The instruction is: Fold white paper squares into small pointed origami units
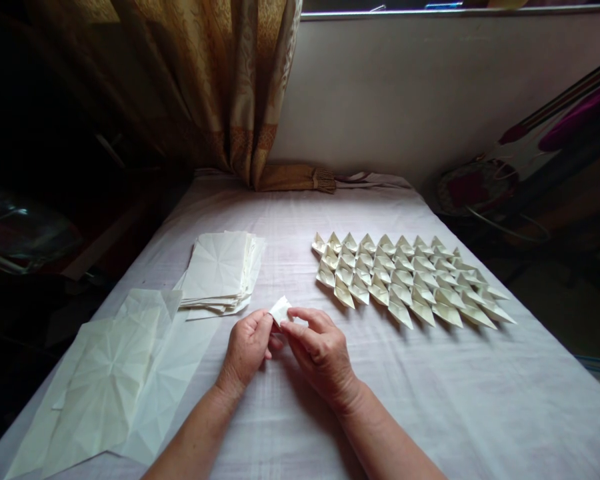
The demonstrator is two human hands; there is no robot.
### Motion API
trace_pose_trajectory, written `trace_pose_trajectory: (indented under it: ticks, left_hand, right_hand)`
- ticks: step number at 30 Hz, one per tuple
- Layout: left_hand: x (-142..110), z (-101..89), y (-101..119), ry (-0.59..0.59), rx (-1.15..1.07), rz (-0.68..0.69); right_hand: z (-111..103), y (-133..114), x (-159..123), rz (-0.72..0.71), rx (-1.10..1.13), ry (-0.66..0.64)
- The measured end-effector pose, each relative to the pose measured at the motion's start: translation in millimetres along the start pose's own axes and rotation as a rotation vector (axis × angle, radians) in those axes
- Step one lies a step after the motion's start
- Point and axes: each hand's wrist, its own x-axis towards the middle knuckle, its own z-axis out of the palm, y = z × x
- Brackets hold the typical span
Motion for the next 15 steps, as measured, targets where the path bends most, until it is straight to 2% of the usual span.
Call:
trace_pose_trajectory:
  ticks: [4, 11, 15]
  left_hand:
    - [0.4, -0.6, -1.7, 0.008, 0.003, -0.022]
    - [-0.3, -1.1, 2.5, -0.079, -0.05, 0.023]
    - [0.4, 1.8, 0.4, -0.079, -0.035, 0.03]
  right_hand:
    - [-0.5, -0.5, 0.7, 0.009, 0.009, -0.013]
    - [-0.3, -0.7, 0.1, 0.047, 0.057, -0.023]
    - [-2.4, 3.0, 2.4, 0.14, 0.162, 0.039]
